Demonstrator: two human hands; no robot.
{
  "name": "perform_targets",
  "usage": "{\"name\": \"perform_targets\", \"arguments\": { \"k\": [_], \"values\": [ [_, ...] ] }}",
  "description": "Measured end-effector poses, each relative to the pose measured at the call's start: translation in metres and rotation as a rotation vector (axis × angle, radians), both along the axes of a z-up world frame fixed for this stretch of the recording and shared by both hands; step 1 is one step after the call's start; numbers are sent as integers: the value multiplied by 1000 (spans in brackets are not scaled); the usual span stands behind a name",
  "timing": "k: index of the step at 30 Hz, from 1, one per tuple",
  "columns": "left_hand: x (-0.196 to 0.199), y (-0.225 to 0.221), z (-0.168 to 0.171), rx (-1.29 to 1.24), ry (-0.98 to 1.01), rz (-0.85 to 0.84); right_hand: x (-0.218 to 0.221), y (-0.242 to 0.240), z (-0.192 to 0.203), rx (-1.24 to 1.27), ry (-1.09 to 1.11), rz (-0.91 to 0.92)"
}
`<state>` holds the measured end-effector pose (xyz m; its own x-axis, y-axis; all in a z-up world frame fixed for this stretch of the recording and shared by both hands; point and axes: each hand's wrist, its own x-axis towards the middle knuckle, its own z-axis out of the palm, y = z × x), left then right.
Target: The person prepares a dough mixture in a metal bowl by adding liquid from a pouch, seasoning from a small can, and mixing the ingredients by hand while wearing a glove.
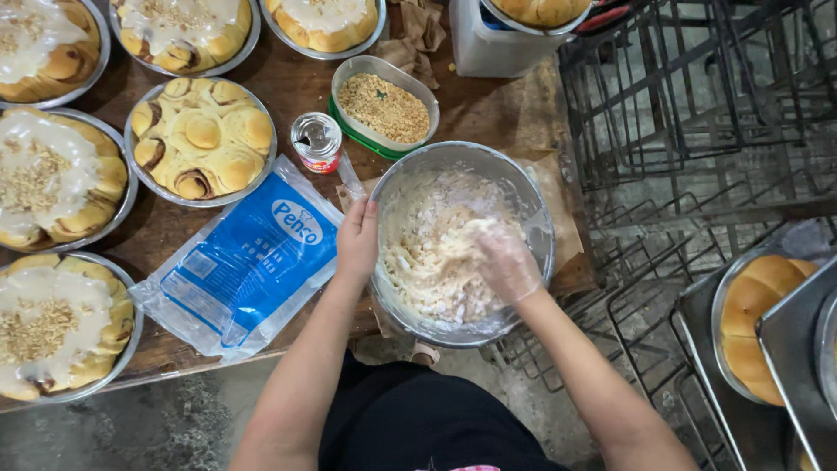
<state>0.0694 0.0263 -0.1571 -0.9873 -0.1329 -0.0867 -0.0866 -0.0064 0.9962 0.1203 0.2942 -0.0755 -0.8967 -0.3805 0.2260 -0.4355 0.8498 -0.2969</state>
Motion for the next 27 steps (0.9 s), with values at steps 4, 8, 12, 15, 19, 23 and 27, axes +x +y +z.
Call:
{"name": "perform_targets", "arguments": {
  "k": [4,8,12,15,19,23,27],
  "values": [
    [2,1,7,-81,-44,43,11,-20,12,422,164,132],
    [1,0,13,-61,-49,42,12,-38,16,360,-499,-106],
    [-6,-3,14,-59,-24,38,-1,-50,25,191,-302,61],
    [0,0,16,-90,-60,33,-7,-85,14,53,-173,187],
    [0,0,18,-110,-89,46,-23,-123,-20,176,-99,261],
    [-1,-1,9,-138,-60,58,-26,-118,-57,260,-233,212],
    [-3,0,7,-137,-32,61,-17,-105,-65,-2,-285,144]
  ]
}}
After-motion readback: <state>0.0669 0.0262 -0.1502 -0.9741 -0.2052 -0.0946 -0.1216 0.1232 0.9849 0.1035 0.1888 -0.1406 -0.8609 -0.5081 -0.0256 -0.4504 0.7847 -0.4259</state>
